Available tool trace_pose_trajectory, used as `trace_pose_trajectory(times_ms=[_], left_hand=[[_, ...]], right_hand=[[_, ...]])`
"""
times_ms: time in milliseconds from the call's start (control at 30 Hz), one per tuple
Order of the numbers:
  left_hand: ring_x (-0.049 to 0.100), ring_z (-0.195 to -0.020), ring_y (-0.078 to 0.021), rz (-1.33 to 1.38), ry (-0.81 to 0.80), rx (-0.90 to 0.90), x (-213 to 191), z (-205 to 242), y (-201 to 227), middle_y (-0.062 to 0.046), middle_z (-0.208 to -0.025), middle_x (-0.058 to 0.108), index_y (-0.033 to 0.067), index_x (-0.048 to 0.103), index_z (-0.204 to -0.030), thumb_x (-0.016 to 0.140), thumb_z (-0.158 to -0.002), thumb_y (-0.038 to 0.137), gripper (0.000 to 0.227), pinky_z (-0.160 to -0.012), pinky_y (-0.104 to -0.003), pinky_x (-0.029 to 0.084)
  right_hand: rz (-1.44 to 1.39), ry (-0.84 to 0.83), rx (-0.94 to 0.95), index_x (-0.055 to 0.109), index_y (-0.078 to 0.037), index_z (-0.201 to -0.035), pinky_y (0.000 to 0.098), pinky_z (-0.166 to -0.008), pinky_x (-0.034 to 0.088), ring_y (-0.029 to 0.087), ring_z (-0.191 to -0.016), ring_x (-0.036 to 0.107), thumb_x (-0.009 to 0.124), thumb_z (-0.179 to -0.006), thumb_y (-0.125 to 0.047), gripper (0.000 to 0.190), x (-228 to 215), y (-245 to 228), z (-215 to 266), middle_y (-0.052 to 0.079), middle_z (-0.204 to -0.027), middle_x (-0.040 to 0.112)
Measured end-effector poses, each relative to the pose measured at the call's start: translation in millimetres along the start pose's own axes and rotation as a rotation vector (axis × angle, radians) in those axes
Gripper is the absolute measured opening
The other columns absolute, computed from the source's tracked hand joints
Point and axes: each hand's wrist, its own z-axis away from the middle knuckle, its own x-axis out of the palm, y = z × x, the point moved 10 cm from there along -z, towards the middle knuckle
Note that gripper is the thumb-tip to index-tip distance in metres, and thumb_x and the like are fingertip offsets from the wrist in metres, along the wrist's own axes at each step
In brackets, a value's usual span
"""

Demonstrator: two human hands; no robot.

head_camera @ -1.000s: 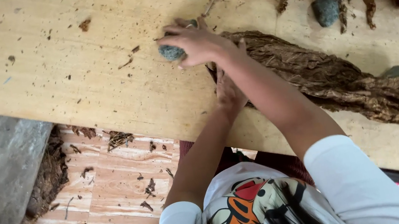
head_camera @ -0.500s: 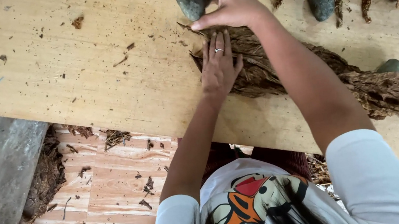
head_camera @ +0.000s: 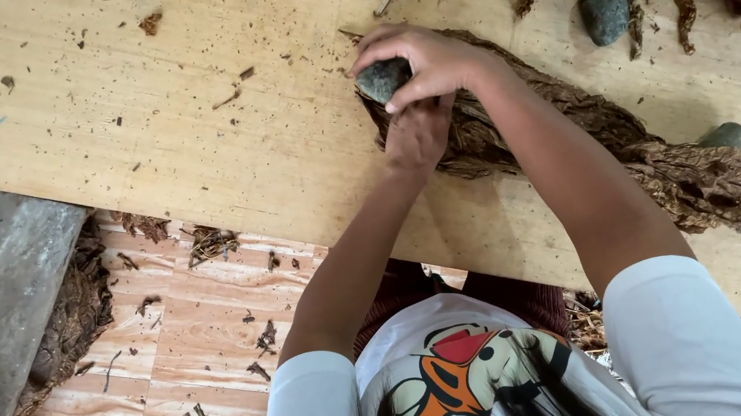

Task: The person uses smooth stones to press and flatten a large sheet of fibrous material on a wooden table. They repeatedly lift, fold, and reposition the material while using the stones to apply pressure across its surface. The person also picks up and sets down several stones during the process.

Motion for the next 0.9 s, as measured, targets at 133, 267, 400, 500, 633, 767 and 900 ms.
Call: trace_pose_trajectory(times_ms=[133, 267, 400, 500, 633, 767, 900], left_hand=[[0.043, -0.128, -0.0311, -0.155, -0.056, 0.062, -25, 7, 7, -0.020, -0.140, 0.042, 0.0125, 0.031, -0.145, 0.036, -0.098, 0.025, 0.049, -0.099, -0.051, 0.044], [0.057, -0.112, -0.0205, -0.240, -0.162, 0.317, -23, 17, 31, -0.017, -0.130, 0.050, 0.0074, 0.023, -0.145, 0.056, -0.085, -0.005, 0.070, -0.093, -0.034, 0.051], [0.069, -0.081, -0.0114, -0.410, -0.148, 0.322, -28, 23, 29, -0.014, -0.114, 0.061, 0.0017, 0.039, -0.135, 0.053, -0.096, 0.015, 0.044, -0.068, -0.021, 0.063], [0.044, -0.129, -0.0205, -0.465, 0.099, 0.315, 66, -7, 29, -0.010, -0.145, 0.040, 0.0111, 0.030, -0.146, 0.052, -0.091, 0.036, 0.064, -0.101, -0.033, 0.042], [0.039, -0.133, -0.0284, -0.049, 0.254, 0.456, 12, 5, 34, -0.015, -0.145, 0.041, 0.0092, 0.033, -0.145, 0.047, -0.091, 0.018, 0.057, -0.107, -0.038, 0.037], [0.029, -0.139, -0.0420, 0.641, 0.373, 0.552, -72, 23, 41, -0.022, -0.143, 0.041, 0.0051, 0.041, -0.141, 0.043, -0.094, -0.004, 0.048, -0.116, -0.049, 0.028], [0.035, -0.134, -0.0385, 0.648, 0.290, 0.642, -93, 35, 91, -0.013, -0.138, 0.048, 0.0104, 0.060, -0.126, 0.057, -0.097, 0.008, 0.030, -0.108, -0.052, 0.035]], right_hand=[[0.132, -0.066, 0.010, 0.053, -0.029, -0.127, 0.0593, -0.105, 0.030, 0.028, -0.137, 0.024, 0.073, -0.071, -0.020, 0.060, 20, 13, -10, 0.001, -0.148, 0.032], [0.070, -0.055, 0.059, 0.057, -0.026, -0.122, 0.0585, -0.110, 0.020, 0.027, -0.139, 0.023, 0.075, -0.074, -0.022, 0.051, 20, 8, -7, 0.001, -0.149, 0.031], [0.156, -0.004, -0.009, 0.060, -0.021, -0.117, 0.0626, -0.111, 0.010, 0.032, -0.141, 0.018, 0.079, -0.070, -0.020, 0.050, 21, -1, -5, 0.008, -0.153, 0.024], [0.311, 0.192, -0.102, 0.061, -0.022, -0.123, 0.0726, -0.106, -0.007, 0.032, -0.143, -0.001, 0.083, -0.068, -0.030, 0.060, 6, -12, 11, 0.001, -0.156, 0.012], [0.041, 0.638, -0.192, 0.052, -0.016, -0.137, 0.0568, -0.115, 0.022, 0.034, -0.143, 0.021, 0.073, -0.091, -0.024, 0.051, -27, -9, 122, 0.010, -0.154, 0.023], [0.069, 1.050, -0.001, 0.060, 0.001, -0.121, 0.0458, -0.106, 0.045, 0.038, -0.123, 0.049, 0.070, -0.090, -0.006, 0.033, -28, 35, 267, 0.024, -0.129, 0.051], [0.334, 1.349, 0.431, 0.069, -0.003, -0.111, 0.0466, -0.091, 0.050, 0.039, -0.109, 0.059, 0.076, -0.089, -0.005, 0.023, 15, 131, 400, 0.016, -0.115, 0.057]])
